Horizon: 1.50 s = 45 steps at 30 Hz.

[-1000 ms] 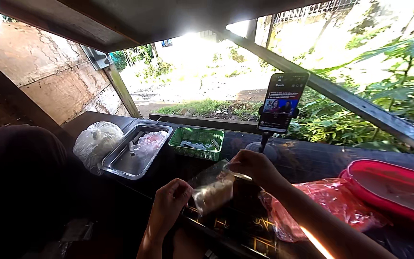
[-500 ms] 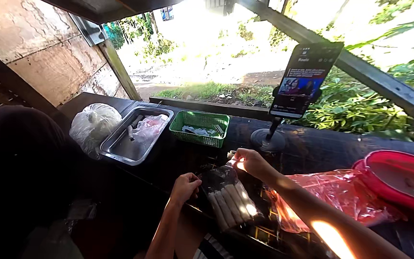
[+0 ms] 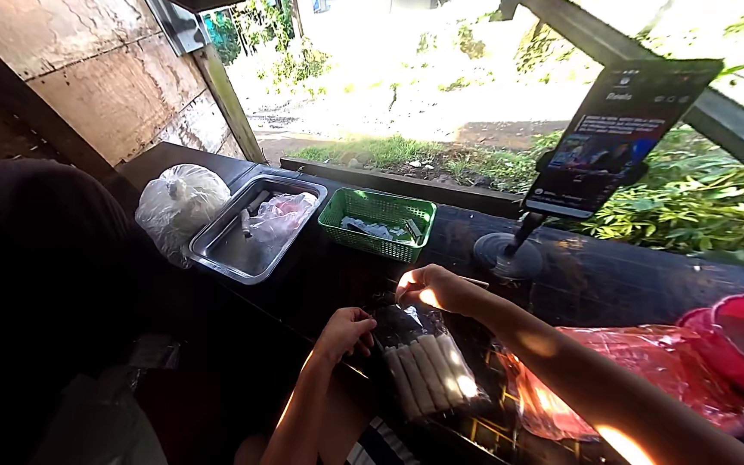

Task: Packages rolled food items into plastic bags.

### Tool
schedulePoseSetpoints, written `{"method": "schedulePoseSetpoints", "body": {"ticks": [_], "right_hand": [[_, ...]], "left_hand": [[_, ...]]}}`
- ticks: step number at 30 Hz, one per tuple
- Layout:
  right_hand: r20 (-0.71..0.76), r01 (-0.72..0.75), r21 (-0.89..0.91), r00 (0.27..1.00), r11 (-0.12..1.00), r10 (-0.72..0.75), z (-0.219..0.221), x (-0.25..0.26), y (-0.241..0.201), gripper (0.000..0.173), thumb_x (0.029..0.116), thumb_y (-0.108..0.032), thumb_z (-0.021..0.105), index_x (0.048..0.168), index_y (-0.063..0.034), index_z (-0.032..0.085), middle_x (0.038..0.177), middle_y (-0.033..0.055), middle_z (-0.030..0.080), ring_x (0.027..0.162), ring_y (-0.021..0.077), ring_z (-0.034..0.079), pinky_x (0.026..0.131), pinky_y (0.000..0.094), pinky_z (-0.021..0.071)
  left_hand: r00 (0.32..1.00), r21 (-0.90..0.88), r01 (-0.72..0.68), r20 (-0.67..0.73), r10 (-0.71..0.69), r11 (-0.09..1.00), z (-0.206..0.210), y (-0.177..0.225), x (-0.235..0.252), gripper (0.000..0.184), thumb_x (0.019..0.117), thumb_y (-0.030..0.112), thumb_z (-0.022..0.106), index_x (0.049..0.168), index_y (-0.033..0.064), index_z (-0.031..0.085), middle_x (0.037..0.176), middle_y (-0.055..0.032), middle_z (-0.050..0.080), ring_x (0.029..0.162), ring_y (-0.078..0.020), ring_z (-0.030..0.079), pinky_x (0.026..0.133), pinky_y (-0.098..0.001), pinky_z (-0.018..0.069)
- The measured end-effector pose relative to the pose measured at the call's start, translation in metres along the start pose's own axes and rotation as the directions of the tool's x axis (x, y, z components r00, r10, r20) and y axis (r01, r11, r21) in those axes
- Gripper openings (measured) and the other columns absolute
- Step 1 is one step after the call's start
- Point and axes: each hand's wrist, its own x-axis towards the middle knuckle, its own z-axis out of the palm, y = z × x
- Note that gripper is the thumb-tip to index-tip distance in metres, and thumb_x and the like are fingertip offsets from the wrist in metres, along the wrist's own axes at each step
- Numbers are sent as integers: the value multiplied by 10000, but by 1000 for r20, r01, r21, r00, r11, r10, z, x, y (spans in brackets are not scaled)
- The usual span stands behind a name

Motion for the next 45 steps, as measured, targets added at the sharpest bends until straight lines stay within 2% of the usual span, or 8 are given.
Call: {"method": "schedulePoseSetpoints", "body": {"ticks": [5, 9, 15, 18, 21, 25, 34, 45], "right_hand": [[156, 105, -264, 986, 959, -65, 2, 9, -11, 170, 958, -5, 642, 1108, 8, 720, 1062, 174, 711, 1005, 286, 664, 932, 484, 496], [222, 85, -394, 975, 915, 5, 6, 16, -27, 137, 948, -32, 660, 1057, 10, 730, 1017, 181, 705, 981, 318, 653, 881, 516, 479], [285, 87, -487, 957, 869, 63, 10, 31, -29, 185, 966, -84, 647, 1100, 14, 728, 1107, 218, 690, 1083, 372, 630, 943, 552, 453], [320, 24, -499, 934, 866, 159, 7, 37, -34, 204, 961, -87, 671, 1130, 18, 715, 1141, 224, 674, 1109, 371, 611, 957, 557, 443], [346, -13, -506, 913, 863, 217, 7, 42, -37, 193, 949, -81, 686, 1109, 24, 714, 1095, 217, 676, 1056, 347, 612, 920, 547, 446], [367, 11, -543, 902, 840, 226, 8, 46, -39, 171, 951, -83, 673, 1077, 27, 709, 1044, 191, 672, 988, 305, 609, 866, 513, 452], [378, 32, -536, 903, 844, 206, 7, 45, -43, 172, 953, -67, 671, 1095, 25, 703, 1045, 182, 673, 977, 287, 610, 864, 495, 454], [392, 78, -603, 895, 794, 211, 8, 48, -50, 180, 948, -42, 641, 1109, 21, 689, 1071, 201, 664, 1028, 336, 615, 878, 541, 460]], "left_hand": [[1000, -27, -17, -11, 17, 1000, 0, -2, 1, 144, 1062, 138, 558, 1098, 6, 604, 684, -19, 627, 469, -38, 547, 409, -157, 377], [999, -3, -34, -8, 34, 999, 1, -1, 1, 144, 1063, 134, 551, 1105, 7, 606, 721, -21, 613, 478, -47, 527, 425, -169, 386], [999, 8, -31, 29, 31, 999, 0, 0, 0, 155, 1043, 102, 578, 1160, 3, 600, 729, -17, 605, 453, -27, 477, 414, -157, 361], [999, 1, -40, 32, 40, 999, 1, 0, 1, 149, 1013, 81, 624, 1139, 6, 599, 719, -16, 609, 446, -19, 470, 407, -152, 348], [998, -5, -66, 11, 66, 998, 3, -1, 2, 147, 987, 71, 663, 1103, 3, 604, 706, -4, 589, 460, -16, 458, 431, -153, 368], [996, 12, -80, -26, 80, 997, 5, -1, 3, 144, 978, 90, 686, 1070, 8, 611, 669, 16, 553, 459, -7, 420, 434, -151, 332], [988, -30, -144, -68, 141, 989, 8, -6, 3, 83, 1023, 93, 614, 1011, 11, 612, 629, 32, 512, 455, -9, 415, 439, -149, 335], [982, -32, -169, -89, 165, 985, 11, -8, 4, 99, 1024, 99, 612, 1023, 0, 616, 639, 23, 521, 469, -18, 431, 456, -160, 353]]}}
